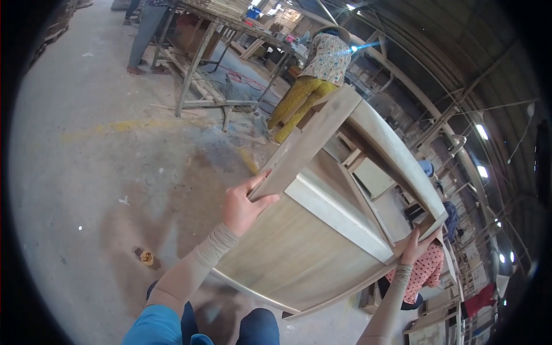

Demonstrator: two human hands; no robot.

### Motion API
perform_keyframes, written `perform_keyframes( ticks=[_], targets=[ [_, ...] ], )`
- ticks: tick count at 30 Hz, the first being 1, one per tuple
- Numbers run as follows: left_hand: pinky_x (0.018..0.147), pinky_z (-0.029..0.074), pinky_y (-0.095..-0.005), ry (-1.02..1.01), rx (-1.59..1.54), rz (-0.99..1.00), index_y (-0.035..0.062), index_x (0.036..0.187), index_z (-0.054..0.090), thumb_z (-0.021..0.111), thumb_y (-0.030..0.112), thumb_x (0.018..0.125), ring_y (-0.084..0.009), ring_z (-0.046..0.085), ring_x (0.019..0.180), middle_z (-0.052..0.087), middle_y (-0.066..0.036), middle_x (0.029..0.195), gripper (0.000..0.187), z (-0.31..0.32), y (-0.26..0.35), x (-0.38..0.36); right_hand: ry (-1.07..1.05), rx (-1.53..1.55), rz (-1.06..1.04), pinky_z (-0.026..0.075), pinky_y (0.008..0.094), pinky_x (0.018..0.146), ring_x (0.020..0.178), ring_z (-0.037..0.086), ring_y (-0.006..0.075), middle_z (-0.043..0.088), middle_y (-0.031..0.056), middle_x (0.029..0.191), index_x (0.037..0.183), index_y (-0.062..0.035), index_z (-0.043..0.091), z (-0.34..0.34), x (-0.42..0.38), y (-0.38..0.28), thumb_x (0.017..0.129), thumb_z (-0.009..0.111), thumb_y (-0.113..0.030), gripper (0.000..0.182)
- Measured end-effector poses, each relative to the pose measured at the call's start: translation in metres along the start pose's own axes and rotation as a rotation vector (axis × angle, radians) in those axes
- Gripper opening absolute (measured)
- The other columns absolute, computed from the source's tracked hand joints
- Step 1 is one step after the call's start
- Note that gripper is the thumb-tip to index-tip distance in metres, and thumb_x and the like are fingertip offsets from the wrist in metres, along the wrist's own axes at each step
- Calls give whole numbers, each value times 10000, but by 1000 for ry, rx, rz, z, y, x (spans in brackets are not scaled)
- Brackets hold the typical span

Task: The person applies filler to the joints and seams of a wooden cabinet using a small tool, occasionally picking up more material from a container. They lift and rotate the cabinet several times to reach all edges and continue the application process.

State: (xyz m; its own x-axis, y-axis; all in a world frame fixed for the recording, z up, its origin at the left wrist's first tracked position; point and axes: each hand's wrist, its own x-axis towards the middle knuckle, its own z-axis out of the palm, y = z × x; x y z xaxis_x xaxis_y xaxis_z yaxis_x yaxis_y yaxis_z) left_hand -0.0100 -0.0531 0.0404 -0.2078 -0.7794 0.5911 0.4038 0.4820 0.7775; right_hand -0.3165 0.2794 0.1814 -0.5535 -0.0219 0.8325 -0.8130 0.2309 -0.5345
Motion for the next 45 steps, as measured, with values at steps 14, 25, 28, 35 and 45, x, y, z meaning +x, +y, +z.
perform_keyframes(
  ticks=[14,25,28,35,45],
  targets=[
    [873,538,-322,-23,30,3,-8,1245,640,824,98,728,-222,697,1021,700,-169,1149,559,-6,3,-3,63,-161,-111,380,340,1045,1255,481,260,395,190,1471,1557,-70,191,-5,-1,13,905,632,-166,793],
    [811,552,-334,32,16,24,56,1223,668,840,168,711,-247,709,934,715,-142,1085,551,1,0,0,107,-272,-199,416,358,1007,1172,542,283,462,200,1416,1547,-60,220,-2,7,21,900,634,-180,777],
    [807,554,-339,25,25,19,46,1220,666,839,186,721,-253,710,935,711,-152,1094,547,7,2,6,84,-246,-147,400,352,1040,1227,524,281,468,203,1430,1558,-117,205,2,17,24,888,640,-132,799],
    [805,554,-337,23,60,22,43,1219,667,841,232,723,-258,715,933,709,-169,1083,559,30,3,37,85,-277,-159,430,383,1017,1227,549,321,488,226,1422,1562,-185,202,23,56,29,868,664,-180,834],
    [764,549,-348,8,122,31,81,1233,666,827,293,735,-284,717,872,717,-179,1010,564,54,2,82,48,-263,-119,441,401,1009,1213,569,347,520,240,1384,1556,-211,212,52,104,34,855,664,-221,834]
  ],
)
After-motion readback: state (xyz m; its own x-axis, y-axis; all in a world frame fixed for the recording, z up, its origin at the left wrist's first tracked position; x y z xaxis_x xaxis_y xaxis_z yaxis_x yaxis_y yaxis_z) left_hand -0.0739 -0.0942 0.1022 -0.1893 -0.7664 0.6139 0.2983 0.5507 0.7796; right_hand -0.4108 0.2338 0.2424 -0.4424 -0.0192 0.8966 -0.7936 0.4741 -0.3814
